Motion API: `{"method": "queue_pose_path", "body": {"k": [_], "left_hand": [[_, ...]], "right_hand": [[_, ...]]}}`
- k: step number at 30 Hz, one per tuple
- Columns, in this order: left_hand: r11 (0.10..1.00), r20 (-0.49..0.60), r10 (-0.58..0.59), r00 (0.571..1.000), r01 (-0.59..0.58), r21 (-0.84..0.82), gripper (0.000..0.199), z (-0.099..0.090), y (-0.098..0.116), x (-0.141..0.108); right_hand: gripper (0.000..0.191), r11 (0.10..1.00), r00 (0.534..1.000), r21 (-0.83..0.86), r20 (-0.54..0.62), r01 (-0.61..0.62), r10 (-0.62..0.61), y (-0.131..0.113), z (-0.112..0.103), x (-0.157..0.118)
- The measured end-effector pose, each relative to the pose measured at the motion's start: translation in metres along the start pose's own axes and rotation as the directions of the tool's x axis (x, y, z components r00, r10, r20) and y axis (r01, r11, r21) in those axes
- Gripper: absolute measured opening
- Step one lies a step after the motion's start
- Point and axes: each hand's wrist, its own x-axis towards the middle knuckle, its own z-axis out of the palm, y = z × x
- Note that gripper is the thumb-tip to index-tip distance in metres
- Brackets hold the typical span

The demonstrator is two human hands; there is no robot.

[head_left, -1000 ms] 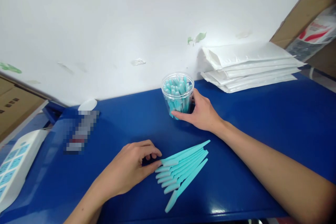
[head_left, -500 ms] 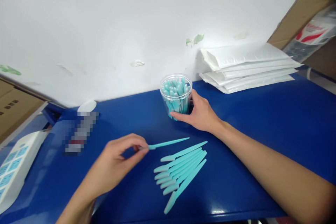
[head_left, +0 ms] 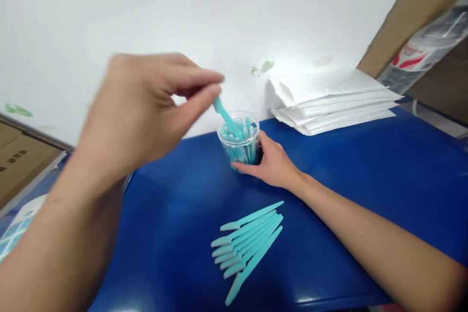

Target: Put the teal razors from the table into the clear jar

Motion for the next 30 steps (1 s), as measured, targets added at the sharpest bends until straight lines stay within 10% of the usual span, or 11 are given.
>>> {"method": "queue_pose_path", "body": {"k": [6,12,14,17,20,26,30], "left_hand": [[0.956,0.314,0.274,0.909,-0.292,0.010,0.028,0.039,-0.009,-0.013],[0.995,0.196,-0.021,0.980,0.040,-0.092,0.034,0.024,-0.008,-0.084],[0.977,0.400,-0.105,0.910,0.170,-0.130,0.018,0.028,-0.008,-0.111],[0.941,0.699,-0.183,0.691,0.329,-0.080,0.018,0.046,-0.013,-0.140],[0.926,0.751,-0.221,0.622,0.376,-0.039,0.018,0.061,-0.018,-0.153],[0.886,0.690,-0.245,0.681,0.446,-0.125,0.014,0.066,-0.025,-0.159],[0.855,0.432,-0.319,0.844,0.453,-0.254,0.008,0.040,-0.036,-0.153]], "right_hand": [[0.065,1.000,1.000,0.001,-0.001,-0.011,0.011,-0.002,-0.001,0.000],[0.064,1.000,1.000,0.009,0.001,0.005,-0.005,0.000,0.000,-0.001],[0.064,1.000,1.000,-0.015,-0.012,0.000,0.000,0.002,0.001,0.000],[0.066,1.000,1.000,-0.028,-0.018,0.002,-0.002,0.004,0.003,-0.001],[0.071,1.000,1.000,-0.030,-0.012,0.002,-0.002,0.005,0.003,-0.001],[0.070,0.999,1.000,-0.034,-0.015,0.003,-0.004,0.005,0.004,-0.001],[0.071,1.000,1.000,-0.030,-0.011,-0.004,0.004,0.006,0.003,-0.001]]}}
